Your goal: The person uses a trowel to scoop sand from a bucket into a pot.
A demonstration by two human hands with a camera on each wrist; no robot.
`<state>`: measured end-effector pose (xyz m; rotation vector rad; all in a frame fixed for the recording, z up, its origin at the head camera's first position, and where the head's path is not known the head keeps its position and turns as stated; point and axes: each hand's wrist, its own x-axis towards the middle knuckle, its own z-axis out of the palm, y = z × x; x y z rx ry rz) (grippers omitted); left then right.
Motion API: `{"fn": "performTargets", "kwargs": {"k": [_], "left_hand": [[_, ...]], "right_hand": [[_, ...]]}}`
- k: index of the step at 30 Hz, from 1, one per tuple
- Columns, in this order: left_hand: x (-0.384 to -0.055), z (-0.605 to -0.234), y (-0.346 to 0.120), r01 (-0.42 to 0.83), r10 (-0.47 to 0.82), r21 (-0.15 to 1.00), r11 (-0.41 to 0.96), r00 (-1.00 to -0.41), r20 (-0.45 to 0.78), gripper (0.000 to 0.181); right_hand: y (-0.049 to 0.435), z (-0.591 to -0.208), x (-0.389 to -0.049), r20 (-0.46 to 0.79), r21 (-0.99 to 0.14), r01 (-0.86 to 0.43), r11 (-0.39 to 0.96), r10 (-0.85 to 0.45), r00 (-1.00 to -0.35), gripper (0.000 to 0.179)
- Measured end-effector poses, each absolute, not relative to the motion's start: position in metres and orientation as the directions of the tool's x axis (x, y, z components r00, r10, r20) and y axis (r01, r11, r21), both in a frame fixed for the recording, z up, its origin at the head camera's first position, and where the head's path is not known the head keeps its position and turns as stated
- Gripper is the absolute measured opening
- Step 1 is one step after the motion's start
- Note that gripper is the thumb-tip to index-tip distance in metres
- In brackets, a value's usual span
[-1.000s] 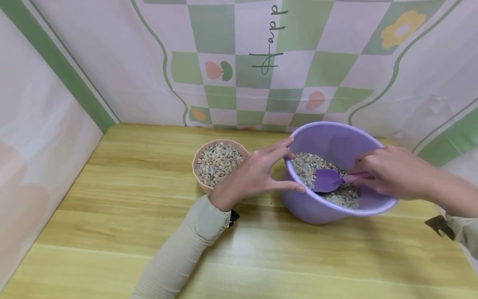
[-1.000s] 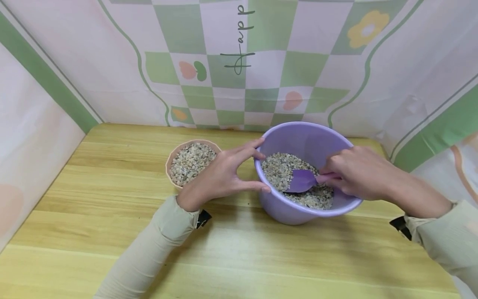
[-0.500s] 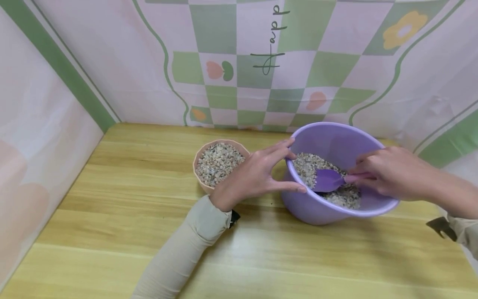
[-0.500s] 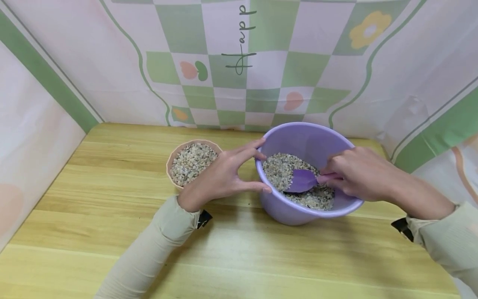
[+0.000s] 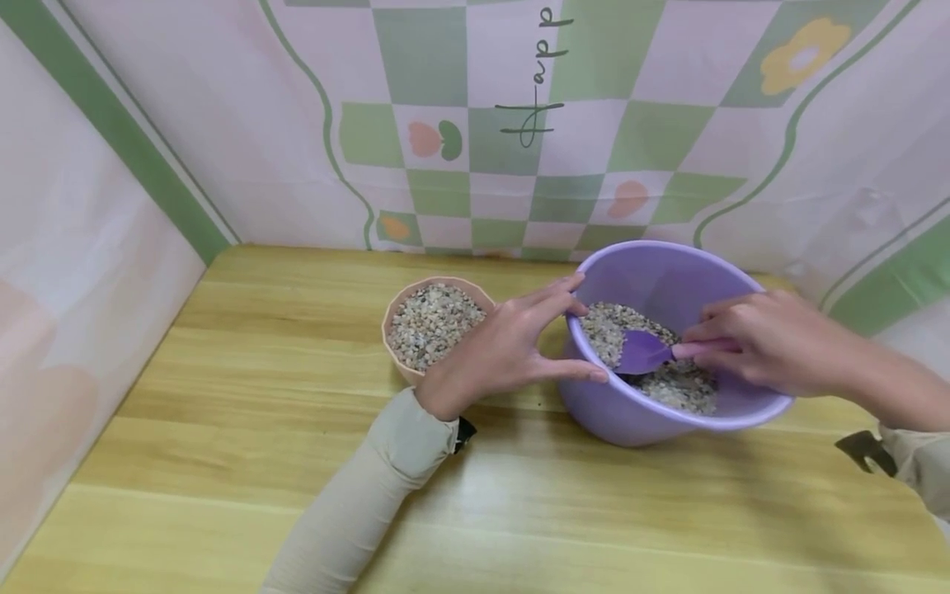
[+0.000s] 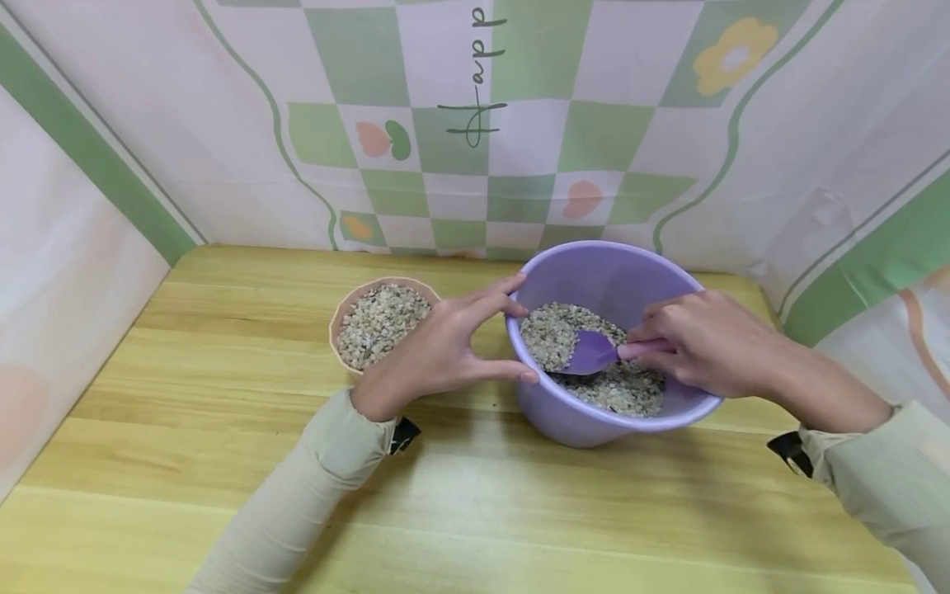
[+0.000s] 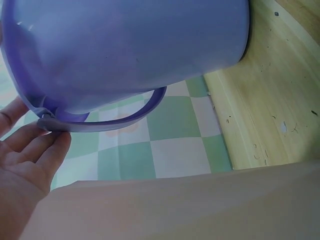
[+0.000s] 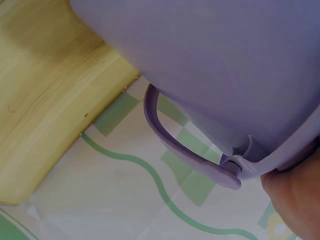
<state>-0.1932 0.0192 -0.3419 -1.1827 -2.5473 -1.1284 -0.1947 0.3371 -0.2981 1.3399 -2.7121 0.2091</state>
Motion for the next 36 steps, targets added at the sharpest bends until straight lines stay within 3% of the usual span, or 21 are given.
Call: {"fn": "performTargets", "kwargs": {"k": [20,29,36], "left_hand": [[-0.1913,-0.3433,0.0181,0.693,0.608,0.591,0.413,-0.693,0.387,0.105],[-0.1904,-0.3420,0.0191,0.694,0.612,0.588,0.416,-0.691,0.384,0.102],[-0.1911,-0.3426,0.0186,0.713,0.607,0.572,0.405,-0.678,0.415,0.098]], "right_hand": [[0.3376,-0.2996,-0.2034,0.228,-0.048,-0.823,0.566,-0.796,-0.561,0.028],[0.3396,-0.3025,-0.2041,0.280,-0.062,-0.833,0.550,-0.792,-0.543,0.031],[0.3409,-0.3013,-0.2040,0.290,-0.095,-0.817,0.569,-0.769,-0.569,0.033]]}}
